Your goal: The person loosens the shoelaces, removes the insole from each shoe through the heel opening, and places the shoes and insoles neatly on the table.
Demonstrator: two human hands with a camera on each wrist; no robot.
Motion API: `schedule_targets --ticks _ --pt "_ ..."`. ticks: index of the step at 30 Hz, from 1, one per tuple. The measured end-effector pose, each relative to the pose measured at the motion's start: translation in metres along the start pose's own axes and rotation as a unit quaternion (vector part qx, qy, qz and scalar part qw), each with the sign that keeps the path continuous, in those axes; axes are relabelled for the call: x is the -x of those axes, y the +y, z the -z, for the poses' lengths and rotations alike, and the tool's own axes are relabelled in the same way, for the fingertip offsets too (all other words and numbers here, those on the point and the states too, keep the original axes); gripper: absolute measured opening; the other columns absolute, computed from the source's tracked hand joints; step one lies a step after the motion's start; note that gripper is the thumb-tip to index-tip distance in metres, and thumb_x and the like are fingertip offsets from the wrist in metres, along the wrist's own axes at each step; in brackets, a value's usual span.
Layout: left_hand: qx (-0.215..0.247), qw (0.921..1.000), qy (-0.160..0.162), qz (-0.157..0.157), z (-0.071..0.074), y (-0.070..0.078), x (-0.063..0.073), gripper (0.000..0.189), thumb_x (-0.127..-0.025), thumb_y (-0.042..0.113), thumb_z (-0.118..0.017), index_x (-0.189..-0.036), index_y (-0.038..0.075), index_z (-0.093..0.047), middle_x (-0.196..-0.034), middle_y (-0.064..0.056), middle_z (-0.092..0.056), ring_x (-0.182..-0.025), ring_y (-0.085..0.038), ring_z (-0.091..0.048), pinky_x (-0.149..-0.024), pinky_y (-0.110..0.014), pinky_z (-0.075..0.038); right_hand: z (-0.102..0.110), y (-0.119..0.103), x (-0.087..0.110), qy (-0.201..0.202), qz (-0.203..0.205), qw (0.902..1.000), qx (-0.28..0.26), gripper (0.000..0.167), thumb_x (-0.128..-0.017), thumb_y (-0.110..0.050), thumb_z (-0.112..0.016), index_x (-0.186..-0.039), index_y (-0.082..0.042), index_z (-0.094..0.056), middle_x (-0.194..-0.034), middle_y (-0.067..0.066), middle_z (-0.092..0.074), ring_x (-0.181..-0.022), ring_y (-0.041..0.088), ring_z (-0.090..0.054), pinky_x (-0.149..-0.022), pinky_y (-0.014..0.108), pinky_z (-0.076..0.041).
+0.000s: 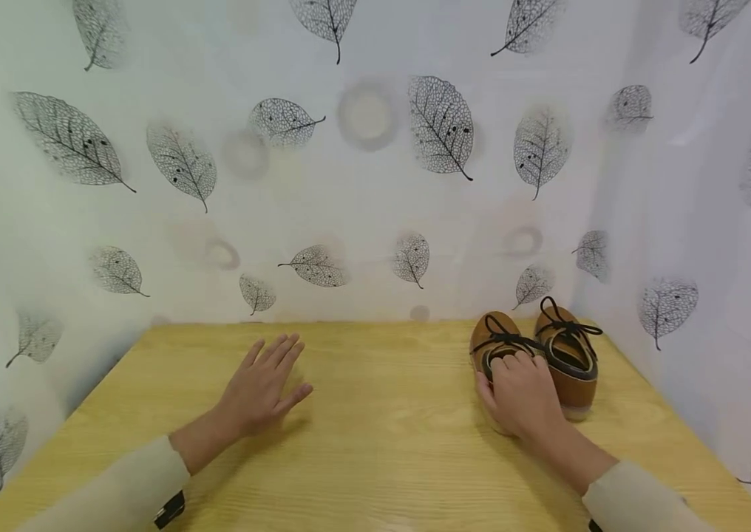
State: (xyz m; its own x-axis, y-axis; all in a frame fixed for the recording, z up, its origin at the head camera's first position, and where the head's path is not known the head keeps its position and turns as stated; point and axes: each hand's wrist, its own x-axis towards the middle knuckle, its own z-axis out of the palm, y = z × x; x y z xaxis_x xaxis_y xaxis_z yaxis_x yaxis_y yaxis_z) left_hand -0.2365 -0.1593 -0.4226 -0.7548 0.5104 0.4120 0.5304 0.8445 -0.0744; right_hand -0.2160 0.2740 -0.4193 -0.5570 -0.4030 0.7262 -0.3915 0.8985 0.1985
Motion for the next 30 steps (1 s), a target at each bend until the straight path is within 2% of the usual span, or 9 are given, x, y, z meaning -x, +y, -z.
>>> schedule_targets --ticks 3,7,11,17,24,30 --pt "0.01 0.9999 -0.006 0.012 -0.001 -0.001 0.0 0.075 -0.101 0.058 -0.04 -0.148 0.0 -0.043 -0.154 -0.017 -0.043 -0.143 -0.034 -0.04 -0.118 -0.058 -0.023 -0.006 -0.008 -0.005 0.014 0.017 0.9997 -0.013 0.03 -0.084 -0.029 -0.057 -0.062 -0.011 -0.048 -0.057 0.005 -0.05 -0.058 0.028 -0.049 -0.053 0.04 -0.035" --pt "0.029 0.9989 -0.03 0.022 -0.002 -0.003 -0.001 0.073 -0.101 0.056 -0.041 -0.15 0.0 -0.041 -0.156 -0.017 -0.041 -0.145 -0.035 -0.037 -0.118 -0.058 -0.022 -0.012 -0.019 -0.013 0.016 0.031 0.9988 -0.035 0.028 -0.084 -0.027 -0.059 -0.063 -0.01 -0.051 -0.059 0.005 -0.052 -0.06 0.028 -0.051 -0.055 0.04 -0.039" --pt "0.038 0.9984 -0.042 0.011 -0.004 -0.003 -0.004 0.073 -0.102 0.054 -0.041 -0.151 0.001 -0.038 -0.158 -0.017 -0.038 -0.146 -0.035 -0.035 -0.119 -0.057 -0.02 -0.012 -0.026 -0.019 0.015 0.027 0.9985 -0.045 0.026 -0.083 -0.025 -0.063 -0.064 -0.009 -0.054 -0.061 0.006 -0.055 -0.062 0.029 -0.054 -0.057 0.041 -0.042" --pt "0.034 0.9978 -0.057 0.001 -0.006 0.002 -0.006 0.072 -0.102 0.054 -0.041 -0.152 0.002 -0.038 -0.158 -0.017 -0.037 -0.147 -0.035 -0.034 -0.119 -0.057 -0.019 -0.012 -0.032 -0.02 0.023 0.037 0.9971 -0.062 0.025 -0.083 -0.023 -0.062 -0.064 -0.009 -0.055 -0.06 0.005 -0.054 -0.06 0.027 -0.051 -0.055 0.039 -0.038" --pt "0.032 0.9976 -0.061 0.002 -0.007 0.001 -0.005 0.072 -0.102 0.053 -0.042 -0.152 0.002 -0.038 -0.159 -0.016 -0.036 -0.147 -0.034 -0.033 -0.12 -0.056 -0.02 -0.014 -0.03 -0.018 0.034 0.039 0.9966 -0.063 0.036 -0.091 -0.035 -0.052 -0.07 -0.008 -0.063 -0.066 0.008 -0.062 -0.071 0.03 -0.057 -0.067 0.049 -0.04" --pt "0.042 0.9982 -0.037 -0.02 -0.009 -0.002 -0.006 0.071 -0.101 0.055 -0.041 -0.151 0.004 -0.039 -0.158 -0.016 -0.037 -0.147 -0.034 -0.033 -0.12 -0.057 -0.018 -0.015 -0.026 -0.017 0.033 0.034 0.9951 -0.087 0.046 -0.097 -0.044 -0.046 -0.073 -0.01 -0.066 -0.069 0.005 -0.063 -0.069 0.026 -0.057 -0.072 0.052 -0.039"
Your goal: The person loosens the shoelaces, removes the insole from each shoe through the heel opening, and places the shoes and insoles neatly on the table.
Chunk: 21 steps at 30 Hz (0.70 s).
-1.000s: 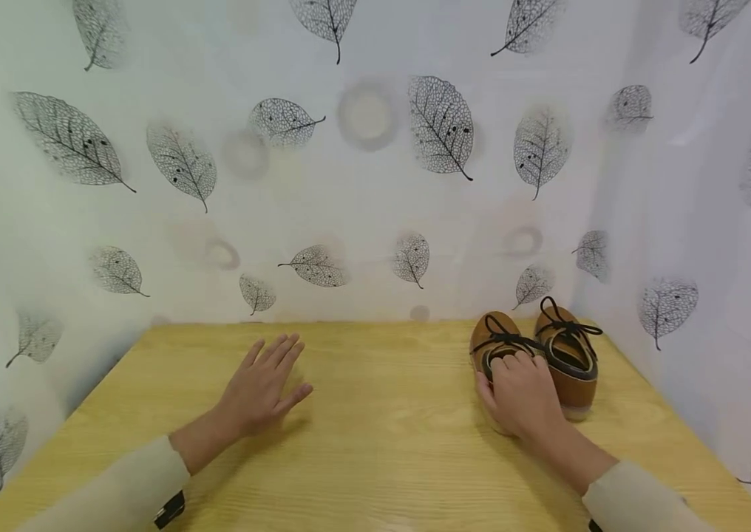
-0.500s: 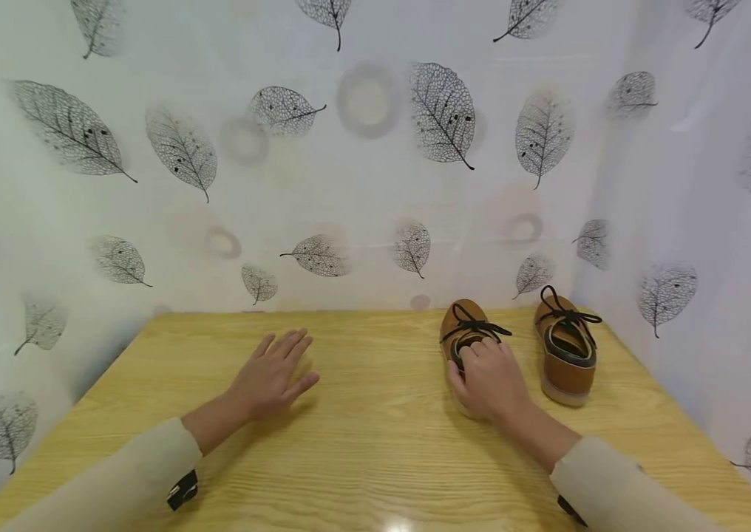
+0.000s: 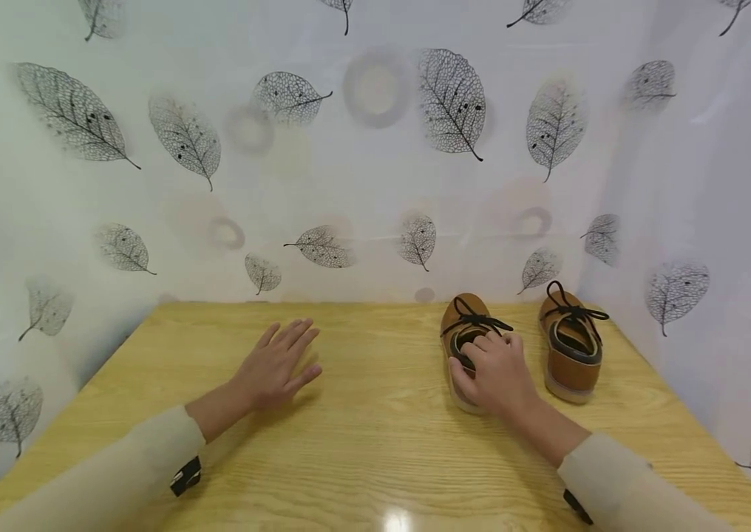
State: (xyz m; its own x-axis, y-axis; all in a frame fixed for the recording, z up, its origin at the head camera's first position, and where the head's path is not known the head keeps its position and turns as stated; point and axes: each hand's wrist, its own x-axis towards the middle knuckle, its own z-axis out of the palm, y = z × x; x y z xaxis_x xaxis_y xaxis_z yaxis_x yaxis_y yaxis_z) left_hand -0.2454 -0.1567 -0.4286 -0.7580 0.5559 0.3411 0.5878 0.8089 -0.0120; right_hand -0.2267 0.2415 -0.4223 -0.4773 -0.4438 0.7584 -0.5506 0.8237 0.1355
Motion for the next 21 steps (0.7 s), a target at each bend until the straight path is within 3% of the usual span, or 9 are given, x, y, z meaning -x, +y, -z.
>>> schedule_targets --ticks 10,21 --pt "0.015 0.9998 0.001 -0.01 0.001 0.0 0.001 0.068 -0.101 0.05 -0.043 -0.151 0.005 -0.039 -0.157 -0.018 -0.038 -0.145 -0.036 -0.036 -0.12 -0.056 -0.019 -0.003 -0.004 -0.004 0.016 0.034 0.9981 -0.048 0.05 -0.101 -0.045 -0.042 -0.075 -0.01 -0.065 -0.071 0.003 -0.06 -0.064 0.021 -0.053 -0.068 0.047 -0.031" --pt "0.013 0.9999 0.004 -0.007 -0.003 0.003 0.004 0.067 -0.102 0.05 -0.044 -0.15 0.004 -0.041 -0.157 -0.017 -0.038 -0.146 -0.034 -0.035 -0.119 -0.057 -0.021 -0.005 -0.009 0.0 0.019 0.036 0.9968 -0.068 0.047 -0.101 -0.043 -0.043 -0.077 -0.01 -0.064 -0.071 0.003 -0.06 -0.064 0.019 -0.052 -0.071 0.049 -0.035"
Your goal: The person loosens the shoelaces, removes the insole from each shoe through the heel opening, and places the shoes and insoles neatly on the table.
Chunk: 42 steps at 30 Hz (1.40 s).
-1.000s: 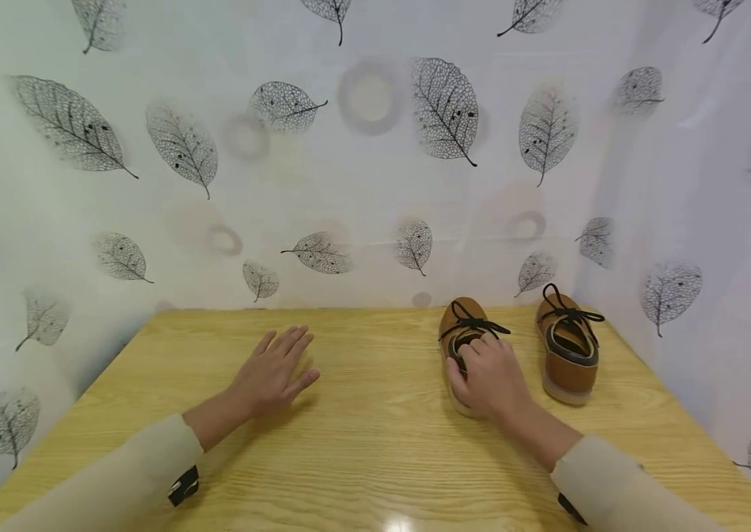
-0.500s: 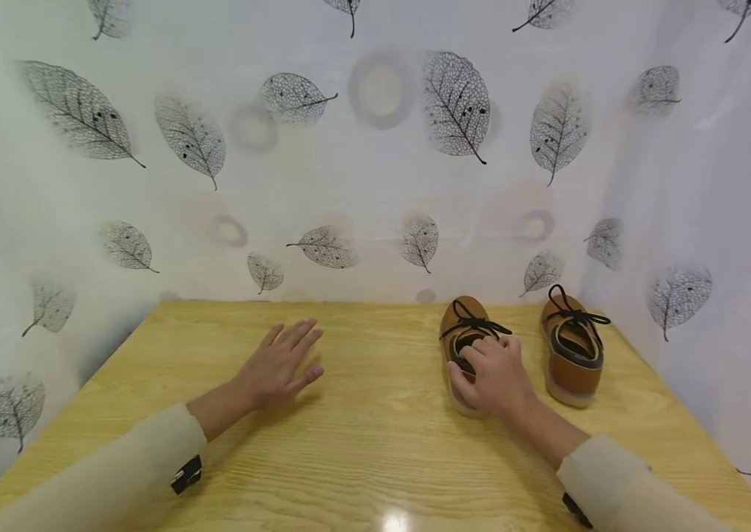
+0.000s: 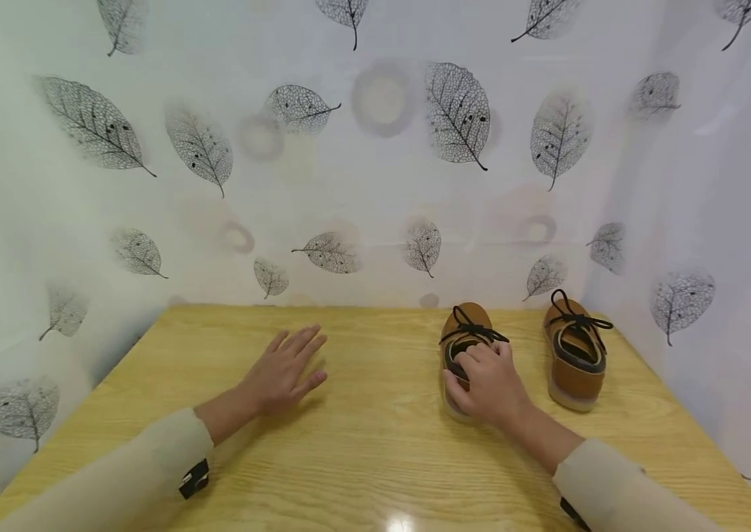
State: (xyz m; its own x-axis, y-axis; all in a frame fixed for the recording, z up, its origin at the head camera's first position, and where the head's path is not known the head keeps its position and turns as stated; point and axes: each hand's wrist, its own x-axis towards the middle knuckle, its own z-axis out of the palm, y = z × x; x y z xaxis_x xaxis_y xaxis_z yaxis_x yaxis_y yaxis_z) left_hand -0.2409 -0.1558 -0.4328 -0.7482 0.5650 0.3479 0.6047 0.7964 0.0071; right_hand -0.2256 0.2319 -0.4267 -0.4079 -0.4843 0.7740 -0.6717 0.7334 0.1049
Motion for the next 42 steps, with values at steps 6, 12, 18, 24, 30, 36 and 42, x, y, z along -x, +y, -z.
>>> schedule_targets --ticks 6,12,18,24,30,36,42 --pt "-0.003 0.9995 -0.03 -0.003 -0.007 0.005 0.005 0.068 -0.101 0.051 -0.044 -0.151 0.003 -0.04 -0.159 -0.018 -0.034 -0.146 -0.036 -0.035 -0.119 -0.058 -0.019 -0.004 -0.001 0.007 -0.005 -0.001 1.0 -0.006 0.048 -0.101 -0.045 -0.043 -0.076 -0.011 -0.065 -0.072 0.002 -0.062 -0.065 0.018 -0.054 -0.072 0.048 -0.036" --pt "-0.022 0.9995 -0.016 -0.015 -0.014 0.008 0.006 0.068 -0.102 0.053 -0.041 -0.15 0.005 -0.04 -0.159 -0.016 -0.036 -0.145 -0.034 -0.036 -0.118 -0.058 -0.022 -0.006 -0.002 0.009 -0.004 -0.008 0.9999 -0.014 0.047 -0.101 -0.044 -0.045 -0.078 -0.01 -0.066 -0.073 0.003 -0.063 -0.066 0.019 -0.055 -0.072 0.047 -0.034" --pt "-0.031 0.9992 -0.022 -0.012 -0.018 0.01 0.008 0.07 -0.102 0.053 -0.041 -0.15 0.004 -0.04 -0.158 -0.018 -0.037 -0.145 -0.034 -0.037 -0.117 -0.058 -0.024 -0.007 -0.005 0.014 -0.006 0.002 0.9999 -0.015 0.042 -0.1 -0.041 -0.047 -0.078 -0.01 -0.065 -0.074 0.002 -0.061 -0.066 0.018 -0.054 -0.072 0.047 -0.034" --pt "-0.03 0.9993 -0.012 -0.02 -0.016 0.012 0.005 0.067 -0.102 0.052 -0.042 -0.15 0.007 -0.041 -0.158 -0.016 -0.038 -0.145 -0.033 -0.037 -0.117 -0.058 -0.025 -0.006 -0.007 0.011 -0.004 0.007 0.9998 -0.018 0.041 -0.1 -0.041 -0.047 -0.078 -0.011 -0.064 -0.073 0.001 -0.059 -0.065 0.017 -0.052 -0.073 0.046 -0.033" --pt "-0.051 0.998 -0.006 -0.036 -0.007 0.016 -0.007 0.065 -0.101 0.05 -0.045 -0.148 0.006 -0.043 -0.156 -0.017 -0.04 -0.144 -0.035 -0.04 -0.116 -0.059 -0.025 0.0 -0.01 0.001 0.001 0.014 0.9998 -0.014 0.04 -0.1 -0.039 -0.047 -0.078 -0.01 -0.063 -0.072 0.001 -0.06 -0.066 0.017 -0.053 -0.072 0.046 -0.032" --pt "-0.049 0.9981 -0.015 -0.033 0.006 0.02 -0.021 0.064 -0.102 0.051 -0.043 -0.15 0.007 -0.041 -0.158 -0.015 -0.037 -0.146 -0.032 -0.036 -0.119 -0.057 -0.022 0.004 -0.017 -0.007 0.012 0.018 0.9996 -0.016 0.043 -0.101 -0.04 -0.043 -0.078 -0.01 -0.064 -0.073 0.002 -0.059 -0.065 0.018 -0.052 -0.072 0.046 -0.032" --pt "-0.037 0.9989 -0.017 -0.02 0.006 0.02 -0.009 0.064 -0.102 0.049 -0.045 -0.148 0.005 -0.044 -0.156 -0.016 -0.04 -0.144 -0.034 -0.04 -0.117 -0.059 -0.024 -0.009 -0.037 -0.015 -0.01 0.047 0.9973 -0.056 0.038 -0.101 -0.038 -0.045 -0.082 -0.011 -0.065 -0.077 0.001 -0.061 -0.068 0.016 -0.053 -0.074 0.045 -0.035"
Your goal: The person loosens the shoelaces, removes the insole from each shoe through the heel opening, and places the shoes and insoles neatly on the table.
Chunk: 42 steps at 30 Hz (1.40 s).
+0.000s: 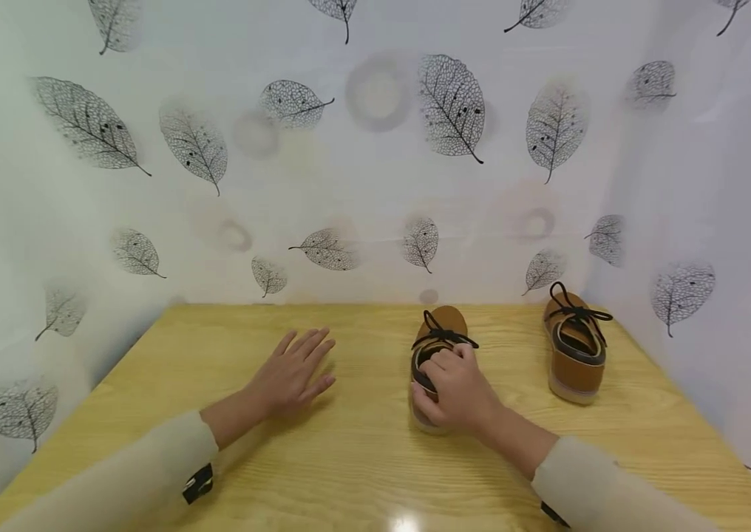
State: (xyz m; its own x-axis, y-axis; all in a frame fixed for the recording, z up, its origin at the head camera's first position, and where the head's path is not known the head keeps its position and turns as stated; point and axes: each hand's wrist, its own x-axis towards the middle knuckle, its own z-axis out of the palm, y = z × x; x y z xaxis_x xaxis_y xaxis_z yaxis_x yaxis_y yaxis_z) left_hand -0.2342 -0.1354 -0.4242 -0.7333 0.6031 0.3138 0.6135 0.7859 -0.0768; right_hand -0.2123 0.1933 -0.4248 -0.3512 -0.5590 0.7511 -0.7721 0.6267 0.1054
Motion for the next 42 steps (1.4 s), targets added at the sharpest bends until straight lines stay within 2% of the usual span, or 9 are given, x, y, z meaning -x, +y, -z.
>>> schedule_targets --ticks 7,14,18,21,23,26,28,34,42 --pt "0.0 0.9999 0.015 -0.003 -0.006 0.004 0.002 0.06 -0.102 0.045 -0.047 -0.148 0.006 -0.044 -0.155 -0.016 -0.042 -0.143 -0.032 -0.04 -0.117 -0.057 -0.024 -0.006 -0.021 -0.013 -0.013 -0.005 0.998 -0.062 0.035 -0.1 -0.037 -0.048 -0.083 -0.012 -0.065 -0.077 -0.004 -0.058 -0.071 0.011 -0.052 -0.077 0.041 -0.035" --pt "-0.036 0.999 0.002 -0.025 -0.009 0.011 -0.001 0.056 -0.102 0.043 -0.047 -0.147 0.009 -0.045 -0.155 -0.013 -0.043 -0.143 -0.029 -0.042 -0.116 -0.056 -0.027 -0.012 -0.033 -0.02 -0.036 0.015 0.9932 -0.109 0.025 -0.099 -0.033 -0.054 -0.089 -0.015 -0.066 -0.081 -0.008 -0.06 -0.077 0.008 -0.055 -0.083 0.039 -0.038" --pt "-0.047 0.9982 0.013 -0.036 -0.011 0.014 -0.001 0.054 -0.102 0.041 -0.049 -0.146 0.01 -0.047 -0.153 -0.013 -0.046 -0.141 -0.029 -0.044 -0.115 -0.056 -0.03 -0.011 -0.028 -0.025 0.034 0.012 0.986 -0.163 0.027 -0.102 -0.027 -0.047 -0.091 -0.012 -0.066 -0.084 -0.006 -0.057 -0.079 0.011 -0.05 -0.081 0.035 -0.033" --pt "-0.046 0.9979 0.026 -0.038 -0.012 0.015 0.0 0.052 -0.1 0.038 -0.052 -0.144 0.01 -0.048 -0.151 -0.013 -0.048 -0.139 -0.029 -0.046 -0.113 -0.057 -0.032 -0.008 -0.013 -0.024 0.101 -0.039 0.9823 -0.153 0.023 -0.1 -0.018 -0.044 -0.09 -0.008 -0.063 -0.084 0.0 -0.056 -0.08 0.016 -0.046 -0.077 0.035 -0.028" --pt "-0.045 0.9976 0.035 -0.04 -0.014 0.015 0.001 0.051 -0.098 0.036 -0.055 -0.141 0.01 -0.05 -0.148 -0.013 -0.05 -0.136 -0.028 -0.048 -0.109 -0.055 -0.035 -0.006 -0.003 -0.018 0.112 -0.087 0.9824 -0.122 0.017 -0.096 -0.01 -0.046 -0.089 -0.005 -0.061 -0.083 0.003 -0.057 -0.079 0.018 -0.047 -0.076 0.036 -0.028" --pt "-0.051 0.9962 0.048 -0.053 -0.017 0.016 0.001 0.048 -0.096 0.035 -0.057 -0.137 0.01 -0.053 -0.141 -0.011 -0.055 -0.129 -0.027 -0.053 -0.101 -0.052 -0.04 -0.004 0.009 -0.006 0.084 -0.133 0.985 -0.071 0.013 -0.09 -0.002 -0.049 -0.09 -0.004 -0.061 -0.084 0.006 -0.058 -0.079 0.021 -0.05 -0.075 0.039 -0.03" --pt "-0.062 0.9949 0.053 -0.06 -0.019 0.015 0.001 0.046 -0.096 0.035 -0.056 -0.135 0.011 -0.054 -0.137 -0.009 -0.057 -0.125 -0.025 -0.054 -0.097 -0.05 -0.04 -0.004 0.014 0.0 0.051 -0.14 0.988 -0.041 0.014 -0.087 0.0 -0.049 -0.09 -0.005 -0.062 -0.083 0.006 -0.058 -0.079 0.022 -0.051 -0.073 0.041 -0.031" --pt "-0.067 0.9938 0.053 -0.07 -0.019 0.016 0.0 0.043 -0.096 0.033 -0.055 -0.134 0.012 -0.055 -0.133 -0.007 -0.059 -0.121 -0.024 -0.055 -0.097 -0.05 -0.038 -0.007 0.014 0.008 -0.051 -0.096 0.9939 0.017 0.011 -0.083 -0.01 -0.05 -0.081 -0.013 -0.06 -0.079 -0.002 -0.057 -0.077 0.019 -0.051 -0.076 0.041 -0.034" --pt "-0.049 0.9951 0.06 -0.061 -0.013 0.026 -0.015 0.035 -0.098 0.026 -0.052 -0.129 0.011 -0.054 -0.134 -0.006 -0.056 -0.122 -0.025 -0.053 -0.099 -0.051 -0.035 -0.007 0.011 0.0 -0.084 -0.071 0.9939 0.011 0.009 -0.09 -0.015 -0.055 -0.082 -0.014 -0.059 -0.082 0.0 -0.057 -0.078 0.019 -0.053 -0.081 0.044 -0.037"
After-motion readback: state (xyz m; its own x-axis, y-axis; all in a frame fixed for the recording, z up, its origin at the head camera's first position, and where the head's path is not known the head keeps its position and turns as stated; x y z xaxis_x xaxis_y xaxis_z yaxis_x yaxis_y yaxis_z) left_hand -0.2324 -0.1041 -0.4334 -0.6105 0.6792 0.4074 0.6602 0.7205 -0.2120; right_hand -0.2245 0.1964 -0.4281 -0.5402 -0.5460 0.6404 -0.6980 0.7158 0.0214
